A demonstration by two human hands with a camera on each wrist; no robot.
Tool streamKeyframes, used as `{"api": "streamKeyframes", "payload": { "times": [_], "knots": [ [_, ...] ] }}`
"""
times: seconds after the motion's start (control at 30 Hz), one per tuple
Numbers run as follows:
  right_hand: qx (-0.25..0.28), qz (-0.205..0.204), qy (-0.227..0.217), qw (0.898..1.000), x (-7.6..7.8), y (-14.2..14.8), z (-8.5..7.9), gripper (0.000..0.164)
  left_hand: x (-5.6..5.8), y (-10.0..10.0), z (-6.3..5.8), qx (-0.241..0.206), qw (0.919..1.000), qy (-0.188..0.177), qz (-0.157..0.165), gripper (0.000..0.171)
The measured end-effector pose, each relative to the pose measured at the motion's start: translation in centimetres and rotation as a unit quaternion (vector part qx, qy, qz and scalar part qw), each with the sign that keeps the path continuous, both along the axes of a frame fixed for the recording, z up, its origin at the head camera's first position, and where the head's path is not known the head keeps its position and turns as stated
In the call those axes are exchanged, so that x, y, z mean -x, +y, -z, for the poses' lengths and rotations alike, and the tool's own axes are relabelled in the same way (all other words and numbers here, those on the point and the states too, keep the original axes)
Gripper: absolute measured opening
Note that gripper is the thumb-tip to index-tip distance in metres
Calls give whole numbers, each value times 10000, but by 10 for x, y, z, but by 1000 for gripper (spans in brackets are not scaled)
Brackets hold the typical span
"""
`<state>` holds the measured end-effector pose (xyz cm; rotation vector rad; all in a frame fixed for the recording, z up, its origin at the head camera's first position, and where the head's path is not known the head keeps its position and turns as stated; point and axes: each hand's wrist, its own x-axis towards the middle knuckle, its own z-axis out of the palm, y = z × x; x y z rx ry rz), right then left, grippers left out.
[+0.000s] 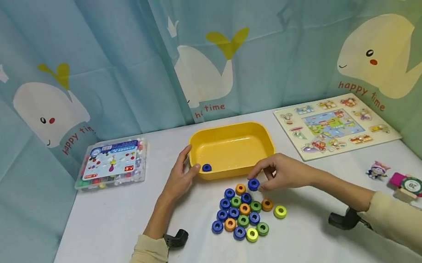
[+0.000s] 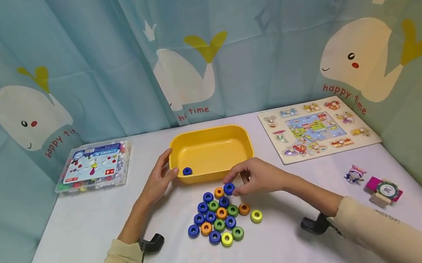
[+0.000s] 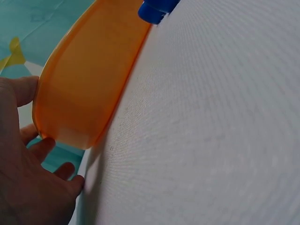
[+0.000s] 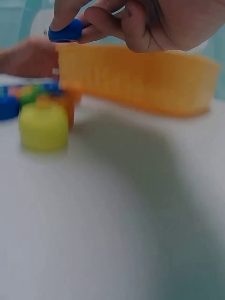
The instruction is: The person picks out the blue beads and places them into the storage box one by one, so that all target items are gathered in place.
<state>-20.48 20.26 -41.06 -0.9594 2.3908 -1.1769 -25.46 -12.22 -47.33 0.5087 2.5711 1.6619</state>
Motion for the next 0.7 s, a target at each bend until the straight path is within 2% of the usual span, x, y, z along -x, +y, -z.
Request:
{"api": "streamKeyframes", "payload": {
  "times": [0.13,0.23,0.33,0.47,0.6,0.7],
  "knots": [
    [93,113,169,9998,19,-13,-21,27,1,-1,1,-50,10000,71,44,63],
    [38,333,230,9992,40,-26,-25,27,1,-1,3,-29,10000,48,-7,63],
    [-79,584,121,9982,64,-41,-18,28,1,-1,4,5,10000,9,-39,63],
    [-239,623,-53,9978,89,-56,-1,29,2,0,4,50,10000,-26,-36,63],
    [-333,427,-201,9983,105,-68,15,26,3,0,4,112,9999,-57,-52,63],
    [-412,332,-343,9980,112,-74,22,24,3,-1,3,151,9998,-57,-64,63]
  ]
}}
